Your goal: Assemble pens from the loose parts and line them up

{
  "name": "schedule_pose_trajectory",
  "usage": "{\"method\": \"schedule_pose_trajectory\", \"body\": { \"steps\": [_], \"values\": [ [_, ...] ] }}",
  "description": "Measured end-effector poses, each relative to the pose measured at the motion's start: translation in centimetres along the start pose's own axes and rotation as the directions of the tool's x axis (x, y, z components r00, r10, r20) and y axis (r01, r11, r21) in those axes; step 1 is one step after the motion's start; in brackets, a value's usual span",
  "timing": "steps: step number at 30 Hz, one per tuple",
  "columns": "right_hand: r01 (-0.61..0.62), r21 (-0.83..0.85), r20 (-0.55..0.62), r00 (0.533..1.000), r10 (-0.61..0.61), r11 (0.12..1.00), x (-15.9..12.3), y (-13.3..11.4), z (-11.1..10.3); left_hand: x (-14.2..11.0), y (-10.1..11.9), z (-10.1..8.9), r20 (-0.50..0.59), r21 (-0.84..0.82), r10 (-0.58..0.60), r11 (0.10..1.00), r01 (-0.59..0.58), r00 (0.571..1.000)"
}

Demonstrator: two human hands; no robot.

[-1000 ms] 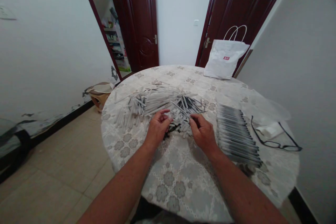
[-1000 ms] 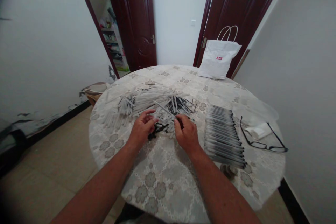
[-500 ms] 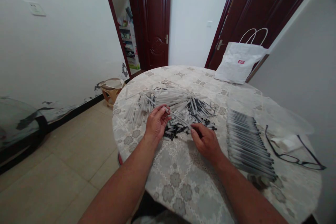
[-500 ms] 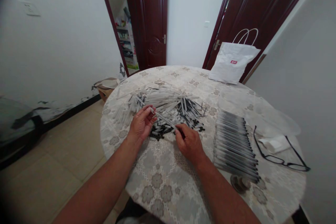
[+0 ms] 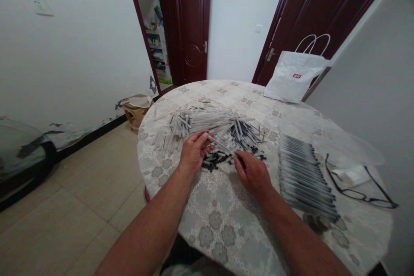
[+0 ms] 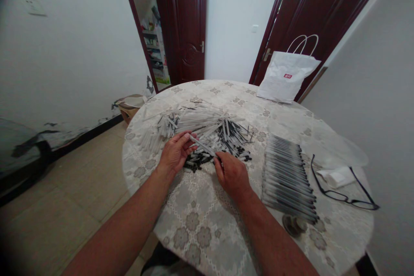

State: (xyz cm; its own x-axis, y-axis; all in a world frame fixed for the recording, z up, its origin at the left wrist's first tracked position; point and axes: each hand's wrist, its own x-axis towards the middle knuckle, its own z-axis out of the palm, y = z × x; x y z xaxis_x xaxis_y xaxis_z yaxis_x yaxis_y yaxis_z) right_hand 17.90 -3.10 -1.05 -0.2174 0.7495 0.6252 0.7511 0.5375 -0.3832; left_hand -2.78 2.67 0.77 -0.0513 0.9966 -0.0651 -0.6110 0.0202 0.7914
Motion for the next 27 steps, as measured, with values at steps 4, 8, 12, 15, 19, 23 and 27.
{"method": "schedule_pose_trajectory", "body": {
  "steps": [4, 8, 12, 15, 19, 23, 27],
  "values": [
    [0.057, -0.002, -0.022, 0.998, -0.057, 0.998, 0.0, -0.3, -0.2, 0.0, -0.1, 0.0, -0.002, -0.022, 0.005, 1.000, -0.005, 1.000],
    [-0.004, 0.071, -0.013, 1.000, 0.005, 0.997, 0.0, -1.1, -0.4, 0.0, -0.3, 0.1, 0.002, -0.006, 0.011, 1.000, -0.011, 1.000],
    [-0.362, 0.379, 0.145, 0.932, 0.332, 0.852, 0.2, -1.6, -0.3, -0.2, -0.4, 0.3, -0.001, 0.010, 0.047, 0.999, -0.047, 0.999],
    [-0.638, 0.620, 0.416, 0.760, 0.499, 0.456, 0.5, -1.3, 0.1, -0.3, -0.4, 0.4, 0.008, 0.028, 0.050, 0.998, -0.051, 0.999],
    [-0.728, 0.647, 0.566, 0.658, 0.496, 0.227, 1.0, -1.1, 0.2, -0.4, -0.3, 0.6, 0.028, 0.077, 0.067, 0.995, -0.069, 0.997],
    [-0.544, 0.520, 0.387, 0.837, 0.387, 0.659, 1.7, -1.8, -0.4, -0.2, -0.4, 0.7, 0.078, 0.156, 0.101, 0.981, -0.113, 0.992],
    [-0.245, 0.227, 0.197, 0.959, 0.201, 0.943, 2.4, -2.6, -1.4, -0.3, -0.2, 0.8, 0.215, 0.247, 0.035, 0.965, -0.089, 0.976]
  ]
}}
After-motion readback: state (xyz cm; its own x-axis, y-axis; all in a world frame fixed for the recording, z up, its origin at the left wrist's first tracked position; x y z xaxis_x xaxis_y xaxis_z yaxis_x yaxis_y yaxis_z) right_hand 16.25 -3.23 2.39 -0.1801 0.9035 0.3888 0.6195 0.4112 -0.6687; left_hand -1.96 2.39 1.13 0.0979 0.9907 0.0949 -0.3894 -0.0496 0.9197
